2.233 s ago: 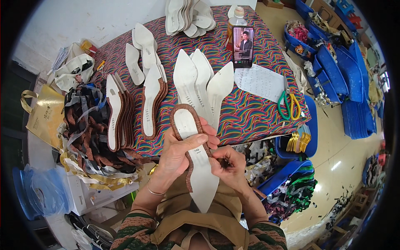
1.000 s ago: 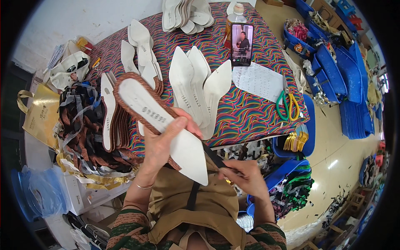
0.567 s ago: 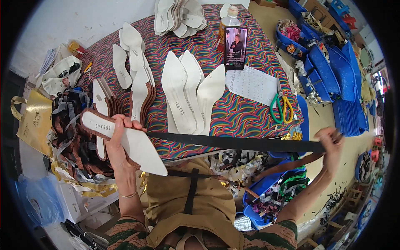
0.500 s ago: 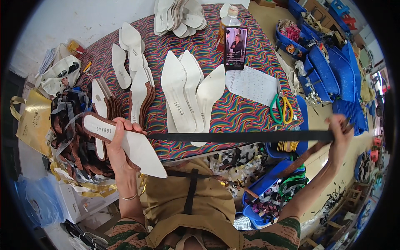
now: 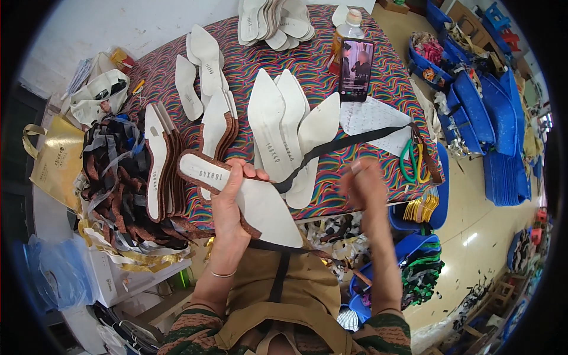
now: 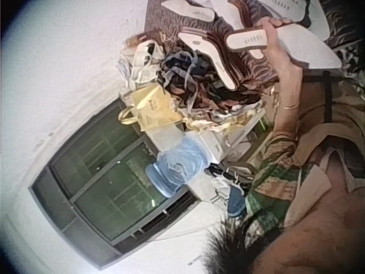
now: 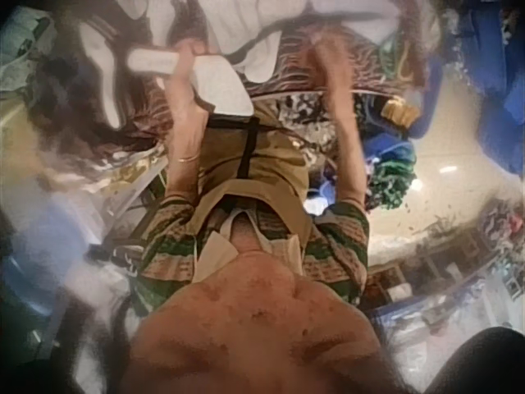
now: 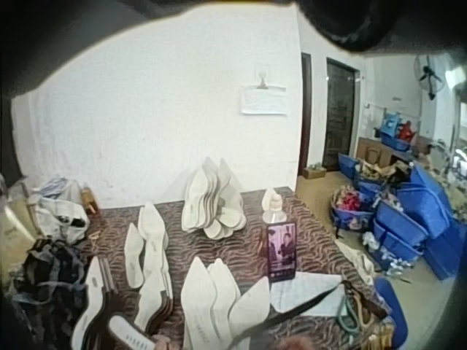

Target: The person is assembling white shoe insoles by attaching brown fabric strips to their edges. They pick up an insole, wrap the fabric strip around the perimeter, and secure it in place. The process is repeated for multiple insoles, with the person occasionally sorting through a pile of fabric scraps to find suitable pieces.

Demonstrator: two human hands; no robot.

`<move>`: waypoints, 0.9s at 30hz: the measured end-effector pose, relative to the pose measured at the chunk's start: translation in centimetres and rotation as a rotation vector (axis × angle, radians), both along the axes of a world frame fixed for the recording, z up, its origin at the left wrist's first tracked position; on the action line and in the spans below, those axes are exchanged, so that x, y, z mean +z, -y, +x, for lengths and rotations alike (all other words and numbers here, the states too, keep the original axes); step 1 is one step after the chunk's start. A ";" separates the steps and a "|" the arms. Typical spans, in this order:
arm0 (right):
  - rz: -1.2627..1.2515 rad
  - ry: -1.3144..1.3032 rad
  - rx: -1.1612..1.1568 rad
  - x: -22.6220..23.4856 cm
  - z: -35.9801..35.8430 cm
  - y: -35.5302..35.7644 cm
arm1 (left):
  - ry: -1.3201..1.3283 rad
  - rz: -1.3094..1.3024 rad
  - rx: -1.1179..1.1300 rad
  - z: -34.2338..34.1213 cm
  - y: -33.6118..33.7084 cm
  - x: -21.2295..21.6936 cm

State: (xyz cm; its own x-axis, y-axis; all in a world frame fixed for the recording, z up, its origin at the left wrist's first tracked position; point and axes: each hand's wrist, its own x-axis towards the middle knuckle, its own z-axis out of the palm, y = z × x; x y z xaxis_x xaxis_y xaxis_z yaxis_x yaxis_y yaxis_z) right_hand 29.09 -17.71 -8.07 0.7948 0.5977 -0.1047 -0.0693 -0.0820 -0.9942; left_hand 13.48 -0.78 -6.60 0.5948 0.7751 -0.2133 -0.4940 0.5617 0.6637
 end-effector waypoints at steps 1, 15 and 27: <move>0.088 -0.189 0.093 -0.4 -2.8 -0.1 | 0.006 -0.013 -0.001 0.1 0.1 0.1; 0.646 -0.670 0.093 -1.8 -11.1 -2.7 | 0.044 -0.060 -0.028 -0.2 2.6 0.5; 0.467 -0.572 0.090 -0.3 -7.5 -2.1 | -0.118 0.232 -0.142 -1.8 4.0 2.1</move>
